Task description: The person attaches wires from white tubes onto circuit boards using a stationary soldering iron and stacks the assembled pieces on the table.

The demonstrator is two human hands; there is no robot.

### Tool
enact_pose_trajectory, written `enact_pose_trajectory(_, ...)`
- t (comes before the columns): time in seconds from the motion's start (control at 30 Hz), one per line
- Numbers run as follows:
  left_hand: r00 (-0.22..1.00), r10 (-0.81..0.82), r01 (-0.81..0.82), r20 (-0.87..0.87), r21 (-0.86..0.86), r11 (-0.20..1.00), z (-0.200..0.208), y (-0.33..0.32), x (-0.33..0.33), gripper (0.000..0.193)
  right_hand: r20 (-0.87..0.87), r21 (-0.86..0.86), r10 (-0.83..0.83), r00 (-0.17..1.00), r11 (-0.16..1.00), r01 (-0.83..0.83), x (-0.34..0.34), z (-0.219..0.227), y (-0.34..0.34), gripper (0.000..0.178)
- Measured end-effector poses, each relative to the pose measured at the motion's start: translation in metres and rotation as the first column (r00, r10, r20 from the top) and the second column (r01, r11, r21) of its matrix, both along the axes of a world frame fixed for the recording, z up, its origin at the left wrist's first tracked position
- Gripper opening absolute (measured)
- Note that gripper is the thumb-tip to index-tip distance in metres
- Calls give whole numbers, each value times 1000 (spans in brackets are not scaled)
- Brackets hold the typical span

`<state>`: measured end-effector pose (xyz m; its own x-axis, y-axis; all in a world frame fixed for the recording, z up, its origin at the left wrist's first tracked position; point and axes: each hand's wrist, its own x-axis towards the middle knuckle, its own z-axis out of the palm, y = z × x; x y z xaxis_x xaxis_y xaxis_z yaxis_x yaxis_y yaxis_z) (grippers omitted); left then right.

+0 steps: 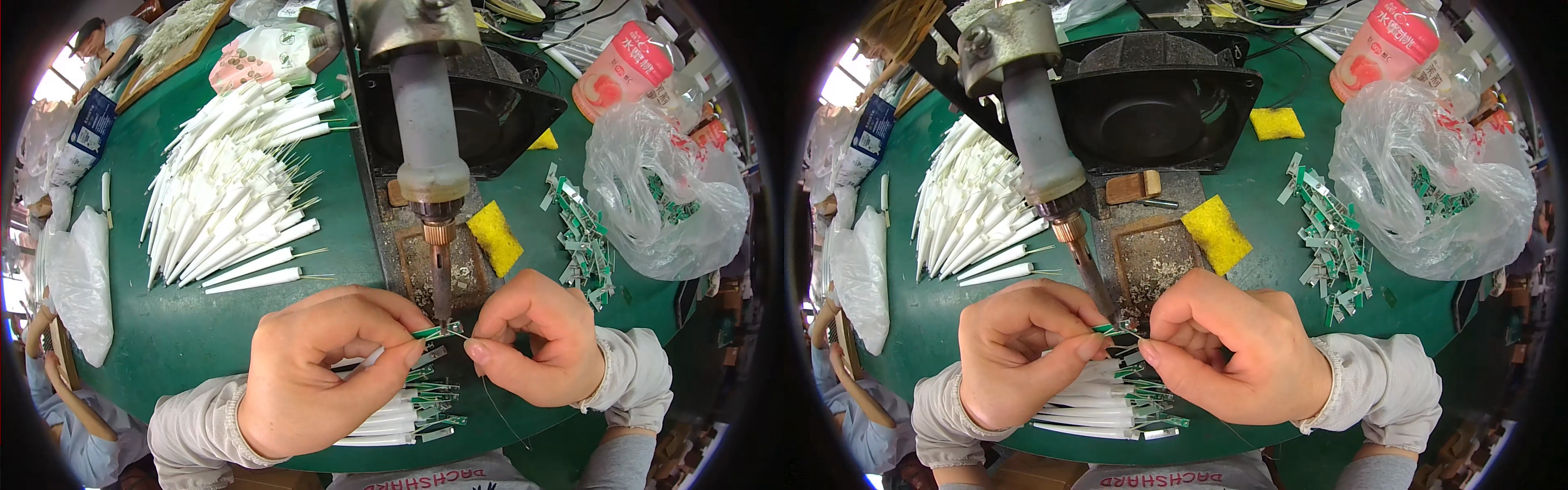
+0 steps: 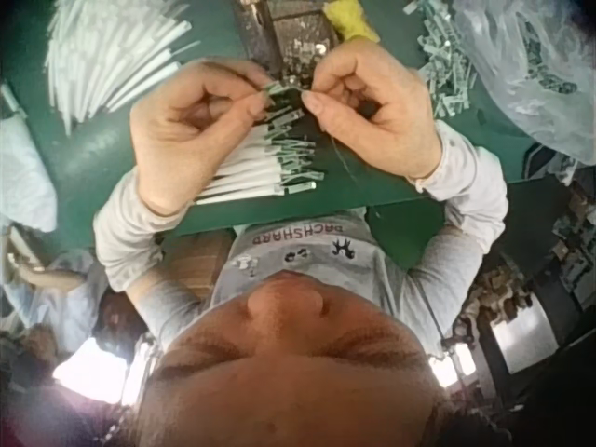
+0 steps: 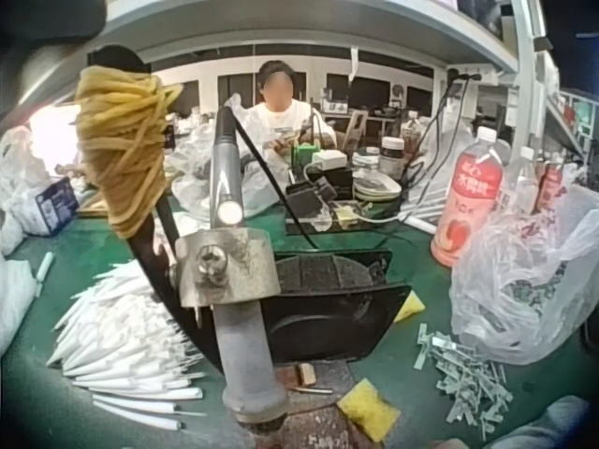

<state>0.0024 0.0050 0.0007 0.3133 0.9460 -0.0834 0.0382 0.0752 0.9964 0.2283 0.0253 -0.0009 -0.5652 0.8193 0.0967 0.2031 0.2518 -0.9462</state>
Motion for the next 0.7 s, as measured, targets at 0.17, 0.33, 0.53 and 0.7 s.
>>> enact_pose_trajectory(0.17,999,13,-13,-32,-19,1000,2,1,1,8,-22,46,-26,999,999,27,-2,-7,-1,14)
enact_pose_trajectory(0.33,989,73,-55,126,-137,989,2,1,5,8,-86,10,-103,991,994,105,-5,-12,-3,14)
enact_pose_trajectory(0.53,980,94,-67,174,-153,986,2,1,6,8,-118,-18,-98,988,995,96,-6,-14,-3,13)
enact_pose_trajectory(0.7,985,100,-66,141,-232,971,3,3,-1,7,-106,-133,-71,992,989,57,-5,-10,-1,11)
